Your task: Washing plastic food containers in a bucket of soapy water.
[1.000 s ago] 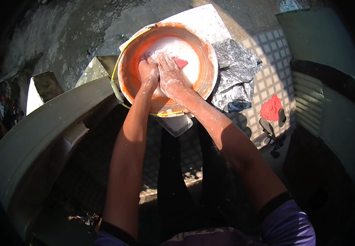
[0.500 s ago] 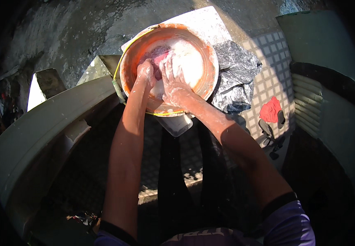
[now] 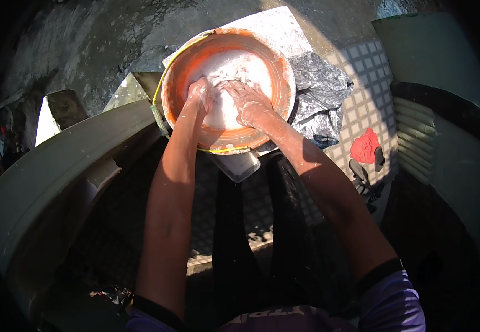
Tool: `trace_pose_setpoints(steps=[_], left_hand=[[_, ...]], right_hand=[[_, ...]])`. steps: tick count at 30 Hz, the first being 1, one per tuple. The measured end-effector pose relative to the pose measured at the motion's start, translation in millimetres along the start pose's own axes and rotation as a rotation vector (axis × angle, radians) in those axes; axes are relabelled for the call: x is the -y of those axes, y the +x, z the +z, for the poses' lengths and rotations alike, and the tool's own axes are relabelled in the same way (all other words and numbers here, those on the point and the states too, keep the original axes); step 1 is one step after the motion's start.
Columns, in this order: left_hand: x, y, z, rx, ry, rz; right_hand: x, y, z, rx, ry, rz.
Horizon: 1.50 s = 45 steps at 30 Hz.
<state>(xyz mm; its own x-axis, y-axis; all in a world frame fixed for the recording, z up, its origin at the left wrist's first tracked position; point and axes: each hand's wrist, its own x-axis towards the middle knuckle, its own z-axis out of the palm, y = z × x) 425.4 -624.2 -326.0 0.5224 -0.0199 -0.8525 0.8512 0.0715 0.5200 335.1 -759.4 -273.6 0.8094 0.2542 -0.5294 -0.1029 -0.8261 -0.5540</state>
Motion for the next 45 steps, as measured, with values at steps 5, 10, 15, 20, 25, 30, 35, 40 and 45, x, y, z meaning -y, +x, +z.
trace_pose_setpoints(steps=[5,10,15,20,25,30,35,40,45], left_hand=[[-5.3,0.7,3.0,0.031,0.118,-0.069],[3.5,-0.6,5.9,0.157,-0.129,-0.047],[1.2,6.4,-2.0,0.154,-0.253,-0.049],[3.2,-11.9,23.0,0.209,-0.126,-0.088],[-3.4,-6.7,10.4,0.183,-0.234,-0.050],[-2.9,-4.9,12.3,0.171,-0.263,-0.027],[0.4,21.9,-14.0,0.074,-0.368,-0.074],[-8.0,-14.0,4.8,0.090,-0.272,-0.092],[-2.3,-0.9,6.0,0.099,-0.063,-0.108]], right_hand=[[4.0,-2.3,20.5,-0.126,-0.507,-0.078],[2.7,13.5,7.2,-0.120,-0.135,0.150],[16.5,7.2,4.7,-0.362,-0.057,0.201],[-10.5,5.0,6.2,-0.315,-0.093,0.085],[-3.0,4.1,14.8,-0.337,-0.373,-0.313],[1.3,-4.1,14.1,-0.239,-0.108,-0.049],[18.7,3.2,14.9,-0.459,-0.314,0.192],[1.3,-0.6,7.5,-0.329,0.051,-0.021],[-14.0,24.7,23.5,-0.875,0.639,0.208]])
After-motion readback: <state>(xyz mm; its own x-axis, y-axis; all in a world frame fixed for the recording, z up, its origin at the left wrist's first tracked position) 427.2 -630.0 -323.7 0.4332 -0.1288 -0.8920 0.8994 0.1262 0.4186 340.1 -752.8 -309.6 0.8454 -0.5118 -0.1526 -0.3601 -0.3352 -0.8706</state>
